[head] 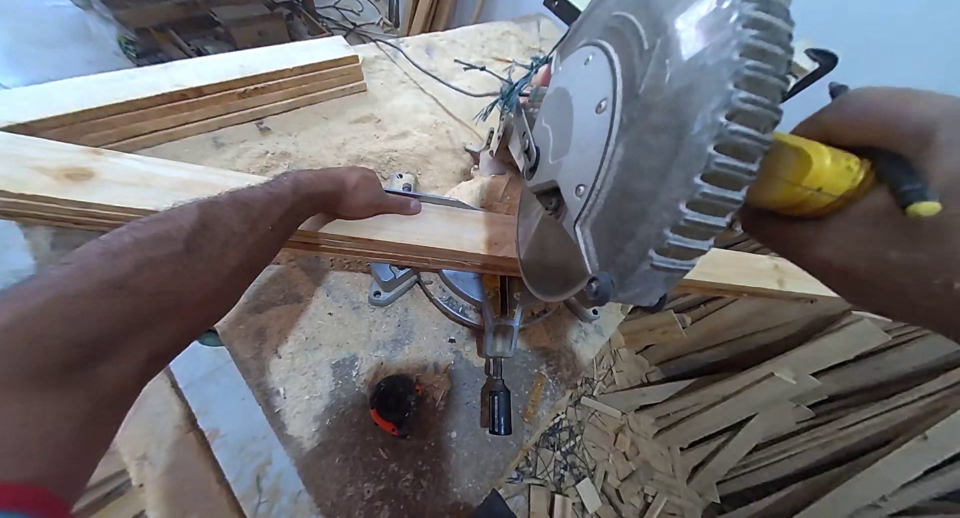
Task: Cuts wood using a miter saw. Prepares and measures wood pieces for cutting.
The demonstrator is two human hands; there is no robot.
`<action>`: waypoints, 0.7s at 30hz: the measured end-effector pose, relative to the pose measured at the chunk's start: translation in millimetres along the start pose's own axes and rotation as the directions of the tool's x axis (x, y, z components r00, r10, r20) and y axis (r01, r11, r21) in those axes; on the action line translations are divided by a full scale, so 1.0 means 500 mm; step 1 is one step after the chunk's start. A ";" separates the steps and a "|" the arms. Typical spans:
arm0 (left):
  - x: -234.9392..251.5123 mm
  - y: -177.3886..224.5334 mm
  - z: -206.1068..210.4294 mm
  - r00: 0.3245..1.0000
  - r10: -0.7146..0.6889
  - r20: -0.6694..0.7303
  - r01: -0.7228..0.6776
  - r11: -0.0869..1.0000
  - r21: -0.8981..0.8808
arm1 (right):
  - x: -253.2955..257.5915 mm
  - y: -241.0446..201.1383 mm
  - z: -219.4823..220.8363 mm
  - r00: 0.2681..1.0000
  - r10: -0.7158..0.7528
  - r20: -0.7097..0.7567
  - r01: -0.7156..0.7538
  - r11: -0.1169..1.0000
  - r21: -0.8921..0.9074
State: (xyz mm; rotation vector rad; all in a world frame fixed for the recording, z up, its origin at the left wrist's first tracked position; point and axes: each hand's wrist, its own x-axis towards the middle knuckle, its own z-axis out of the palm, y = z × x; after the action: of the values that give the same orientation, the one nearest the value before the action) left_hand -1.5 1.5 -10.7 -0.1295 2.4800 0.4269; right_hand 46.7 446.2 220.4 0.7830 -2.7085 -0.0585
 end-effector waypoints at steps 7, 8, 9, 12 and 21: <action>0.008 -0.005 0.004 1.000 -0.024 -0.005 0.024 1.000 -0.006 | -0.034 0.004 0.021 0.999 0.039 -0.031 -0.040 0.999 -0.007; 0.007 -0.004 0.004 1.000 -0.023 -0.003 0.023 1.000 0.002 | -0.037 0.004 0.024 0.999 0.045 -0.029 -0.046 0.999 -0.013; 0.005 -0.003 0.005 1.000 -0.019 -0.003 0.019 1.000 0.010 | -0.040 0.002 0.025 0.999 0.047 -0.026 -0.048 0.999 -0.020; 0.010 -0.007 0.006 1.000 0.016 -0.015 -0.016 0.999 0.034 | -0.046 -0.008 0.023 0.999 0.048 -0.023 -0.049 0.998 -0.031; 0.015 -0.014 0.010 0.996 0.065 -0.067 -0.063 0.997 0.036 | -0.063 -0.031 0.028 0.997 0.069 -0.025 -0.070 0.997 -0.042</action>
State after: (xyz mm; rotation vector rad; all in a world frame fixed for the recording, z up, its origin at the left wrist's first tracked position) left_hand -3.5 -3.3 -20.9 -0.0515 2.5628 0.4132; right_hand 75.4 449.1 195.9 0.6723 -2.7006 -0.0898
